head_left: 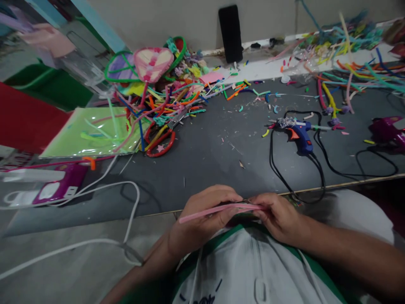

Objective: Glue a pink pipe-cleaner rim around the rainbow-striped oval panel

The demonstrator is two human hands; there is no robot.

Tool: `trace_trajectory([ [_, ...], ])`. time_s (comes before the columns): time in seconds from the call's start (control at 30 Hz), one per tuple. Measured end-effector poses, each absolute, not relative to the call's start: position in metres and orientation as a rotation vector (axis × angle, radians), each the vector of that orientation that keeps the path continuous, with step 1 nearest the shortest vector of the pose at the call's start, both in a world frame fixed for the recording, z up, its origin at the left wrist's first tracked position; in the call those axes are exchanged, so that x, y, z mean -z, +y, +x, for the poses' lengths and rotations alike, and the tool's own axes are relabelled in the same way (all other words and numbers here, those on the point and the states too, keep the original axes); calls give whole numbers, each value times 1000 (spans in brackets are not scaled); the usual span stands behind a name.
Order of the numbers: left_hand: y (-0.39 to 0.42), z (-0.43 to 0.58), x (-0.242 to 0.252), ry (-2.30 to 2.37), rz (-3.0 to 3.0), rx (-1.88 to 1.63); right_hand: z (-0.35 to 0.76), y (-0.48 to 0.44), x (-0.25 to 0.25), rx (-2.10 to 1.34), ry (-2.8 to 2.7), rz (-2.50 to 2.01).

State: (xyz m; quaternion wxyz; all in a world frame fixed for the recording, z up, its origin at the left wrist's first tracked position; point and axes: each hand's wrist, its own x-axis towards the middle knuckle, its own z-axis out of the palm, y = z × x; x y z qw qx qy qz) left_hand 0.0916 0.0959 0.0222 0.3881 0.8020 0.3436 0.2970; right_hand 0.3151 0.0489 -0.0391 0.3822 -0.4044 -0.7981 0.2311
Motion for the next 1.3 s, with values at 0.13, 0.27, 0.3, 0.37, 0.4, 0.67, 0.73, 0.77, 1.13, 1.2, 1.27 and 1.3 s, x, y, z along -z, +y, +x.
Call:
trace_trajectory([
  [0.13, 96, 95, -21, 935, 1938, -798, 314, 47, 45, -590, -1999, -1010],
  [0.27, 95, 98, -16, 1017, 1860, -830, 312, 50, 45, -589, -1969, -960],
  [0.3, 95, 99, -16, 1032, 1846, -831, 312, 50, 45, -579, -1966, -955],
  [0.37, 95, 100, -15, 1047, 1815, -833, 312, 51, 45, -563, -1964, -954],
  [0.4, 95, 101, -15, 1049, 1799, -830, 313, 52, 45, -558, -1966, -954],
  [0.67, 95, 102, -16, 1061, 1600, -788, 312, 52, 42, -561, -1989, -970],
  [0.73, 95, 102, -15, 1071, 1545, -788, 311, 51, 41, -557, -1987, -993],
  [0.77, 95, 102, -14, 1070, 1524, -784, 311, 51, 41, -557, -1990, -1006],
  [1.13, 104, 102, -13, 1155, 1450, -567, 311, 52, 42, -574, -1951, -1024],
  [1.2, 107, 99, -15, 1121, 1521, -479, 313, 53, 39, -564, -1956, -1028],
  [1.27, 111, 95, -16, 1060, 1586, -430, 315, 55, 36, -543, -1951, -1039],
  [1.3, 112, 93, -17, 1020, 1594, -416, 317, 56, 35, -535, -1944, -1049],
])
